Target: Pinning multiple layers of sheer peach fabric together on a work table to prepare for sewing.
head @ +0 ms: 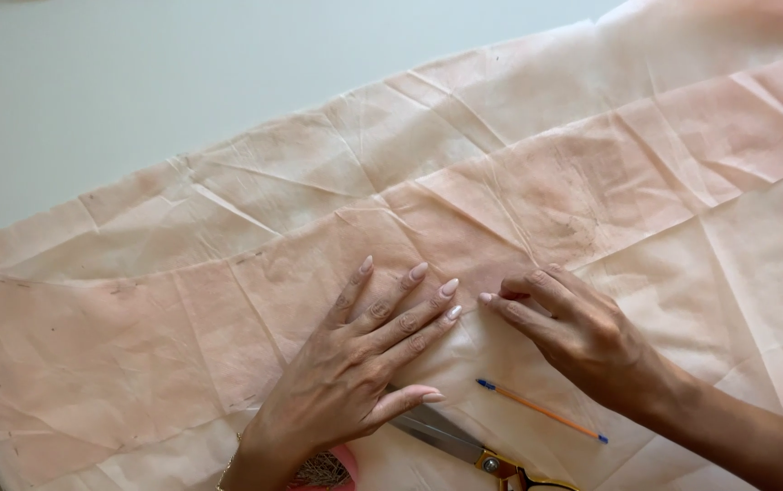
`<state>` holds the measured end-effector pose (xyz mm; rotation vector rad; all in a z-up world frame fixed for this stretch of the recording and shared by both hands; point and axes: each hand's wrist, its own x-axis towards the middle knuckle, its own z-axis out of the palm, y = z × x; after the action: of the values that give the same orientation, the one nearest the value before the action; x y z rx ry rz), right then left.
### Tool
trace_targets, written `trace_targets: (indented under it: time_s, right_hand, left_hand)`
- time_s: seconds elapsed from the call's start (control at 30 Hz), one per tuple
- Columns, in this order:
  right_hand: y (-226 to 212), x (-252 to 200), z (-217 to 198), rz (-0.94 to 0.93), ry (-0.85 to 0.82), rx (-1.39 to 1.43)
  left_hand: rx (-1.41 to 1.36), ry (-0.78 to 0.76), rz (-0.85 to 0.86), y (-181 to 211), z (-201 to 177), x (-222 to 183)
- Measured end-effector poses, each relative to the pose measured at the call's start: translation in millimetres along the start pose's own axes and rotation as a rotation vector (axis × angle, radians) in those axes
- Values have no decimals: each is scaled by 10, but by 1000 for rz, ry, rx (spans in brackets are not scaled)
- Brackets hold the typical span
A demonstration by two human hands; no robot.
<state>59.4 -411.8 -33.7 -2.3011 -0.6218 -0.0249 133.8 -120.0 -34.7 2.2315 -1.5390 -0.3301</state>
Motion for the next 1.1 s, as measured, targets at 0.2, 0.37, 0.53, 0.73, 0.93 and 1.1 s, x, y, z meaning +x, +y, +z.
trace_targets:
  time_s: [0.2, 0.37, 0.53, 0.73, 0.93, 1.1]
  right_hand:
    - [-54, 44, 18, -101, -32, -243]
    - [-51, 122, 22, -141, -22, -316]
    - [13, 118, 69, -142, -7, -302]
    - [25, 163, 64, -110, 49, -142]
    - [22, 208, 95, -148, 117, -62]
    - [-5, 197, 71, -168, 177, 9]
  left_hand:
    - [43, -14, 0, 8, 9, -7]
    - [7, -8, -13, 26, -33, 23]
    - [54, -17, -10, 49, -61, 35]
    - [-34, 1, 3, 40, -88, 44]
    - [-66, 17, 6, 41, -89, 57]
    - [-77, 14, 9, 42, -108, 65]
